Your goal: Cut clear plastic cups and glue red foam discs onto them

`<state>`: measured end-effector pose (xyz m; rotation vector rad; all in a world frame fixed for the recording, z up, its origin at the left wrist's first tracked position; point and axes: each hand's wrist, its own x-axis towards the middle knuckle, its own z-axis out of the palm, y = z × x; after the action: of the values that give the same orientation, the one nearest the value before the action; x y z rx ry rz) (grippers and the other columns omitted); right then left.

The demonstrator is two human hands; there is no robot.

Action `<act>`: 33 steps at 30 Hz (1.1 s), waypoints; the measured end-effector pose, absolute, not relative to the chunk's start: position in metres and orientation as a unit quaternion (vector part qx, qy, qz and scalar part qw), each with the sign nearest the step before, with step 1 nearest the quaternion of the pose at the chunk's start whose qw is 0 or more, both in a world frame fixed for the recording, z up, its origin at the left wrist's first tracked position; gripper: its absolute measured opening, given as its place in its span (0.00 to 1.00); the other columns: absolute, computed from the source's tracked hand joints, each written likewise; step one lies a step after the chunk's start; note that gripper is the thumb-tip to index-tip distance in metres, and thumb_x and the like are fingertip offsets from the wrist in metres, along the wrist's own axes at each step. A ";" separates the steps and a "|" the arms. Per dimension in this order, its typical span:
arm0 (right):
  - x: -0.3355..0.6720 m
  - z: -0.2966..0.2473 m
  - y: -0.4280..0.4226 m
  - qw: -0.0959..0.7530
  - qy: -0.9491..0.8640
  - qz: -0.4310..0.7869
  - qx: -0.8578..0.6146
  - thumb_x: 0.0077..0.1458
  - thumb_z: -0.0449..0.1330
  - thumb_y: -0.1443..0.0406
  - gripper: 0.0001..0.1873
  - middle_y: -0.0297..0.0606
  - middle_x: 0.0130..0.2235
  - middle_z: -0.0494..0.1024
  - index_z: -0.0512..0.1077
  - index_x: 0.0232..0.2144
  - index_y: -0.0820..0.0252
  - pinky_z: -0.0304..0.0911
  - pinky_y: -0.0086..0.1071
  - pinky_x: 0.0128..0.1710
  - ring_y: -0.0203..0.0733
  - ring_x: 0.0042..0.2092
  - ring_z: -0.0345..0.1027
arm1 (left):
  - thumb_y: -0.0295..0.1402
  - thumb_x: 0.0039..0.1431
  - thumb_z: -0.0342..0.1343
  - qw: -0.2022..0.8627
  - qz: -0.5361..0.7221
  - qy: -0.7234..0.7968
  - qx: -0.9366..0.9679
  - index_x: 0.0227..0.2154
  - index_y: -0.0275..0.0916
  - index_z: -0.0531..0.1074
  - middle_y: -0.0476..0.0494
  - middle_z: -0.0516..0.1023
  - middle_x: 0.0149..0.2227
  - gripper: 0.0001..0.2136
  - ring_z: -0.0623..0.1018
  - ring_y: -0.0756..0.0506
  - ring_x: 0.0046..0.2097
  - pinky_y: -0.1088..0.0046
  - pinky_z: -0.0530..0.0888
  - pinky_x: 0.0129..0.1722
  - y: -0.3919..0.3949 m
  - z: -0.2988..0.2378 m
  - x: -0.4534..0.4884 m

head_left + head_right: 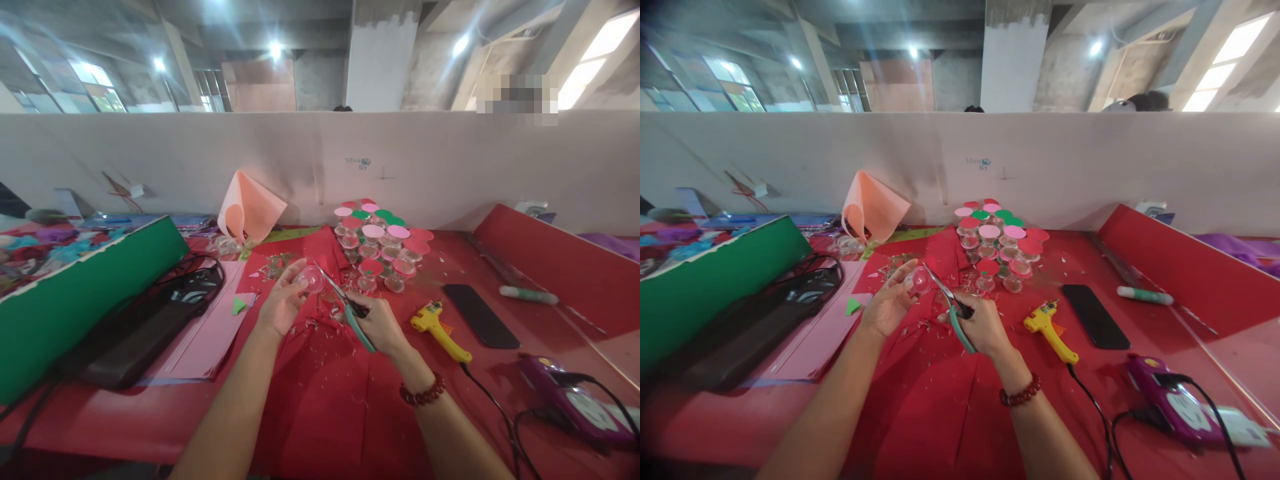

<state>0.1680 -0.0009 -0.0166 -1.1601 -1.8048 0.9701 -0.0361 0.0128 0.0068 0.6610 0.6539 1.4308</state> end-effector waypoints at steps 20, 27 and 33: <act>0.171 -0.009 -0.002 0.350 -0.742 0.310 -0.480 0.48 0.62 0.60 0.17 0.28 0.26 0.65 0.72 0.42 0.58 0.53 0.27 0.28 0.33 0.27 0.55 | 0.23 0.39 0.67 0.631 0.665 0.297 0.268 0.39 0.41 0.75 0.51 0.80 0.35 0.20 0.77 0.52 0.33 0.77 0.71 0.34 0.013 0.006 -0.033; 0.163 -0.012 -0.005 0.372 -0.647 0.536 -0.395 0.50 0.62 0.51 0.18 0.28 0.26 0.63 0.69 0.35 0.58 0.51 0.26 0.25 0.31 0.25 0.52 | 0.26 0.41 0.67 0.627 0.677 0.297 0.247 0.39 0.41 0.74 0.51 0.80 0.35 0.18 0.77 0.52 0.33 0.76 0.70 0.33 0.012 0.006 -0.029; 0.163 -0.007 -0.014 0.359 -0.536 0.681 -0.346 0.46 0.65 0.47 0.23 0.27 0.25 0.62 0.66 0.30 0.58 0.51 0.25 0.24 0.29 0.24 0.54 | 0.25 0.43 0.66 0.610 0.698 0.307 0.216 0.37 0.41 0.74 0.52 0.79 0.35 0.16 0.76 0.52 0.34 0.77 0.71 0.32 0.014 0.005 -0.031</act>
<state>0.1626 -0.0143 -0.0068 -0.8932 -1.3832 1.7553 -0.0310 0.0138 0.0052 0.4988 0.7077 1.6114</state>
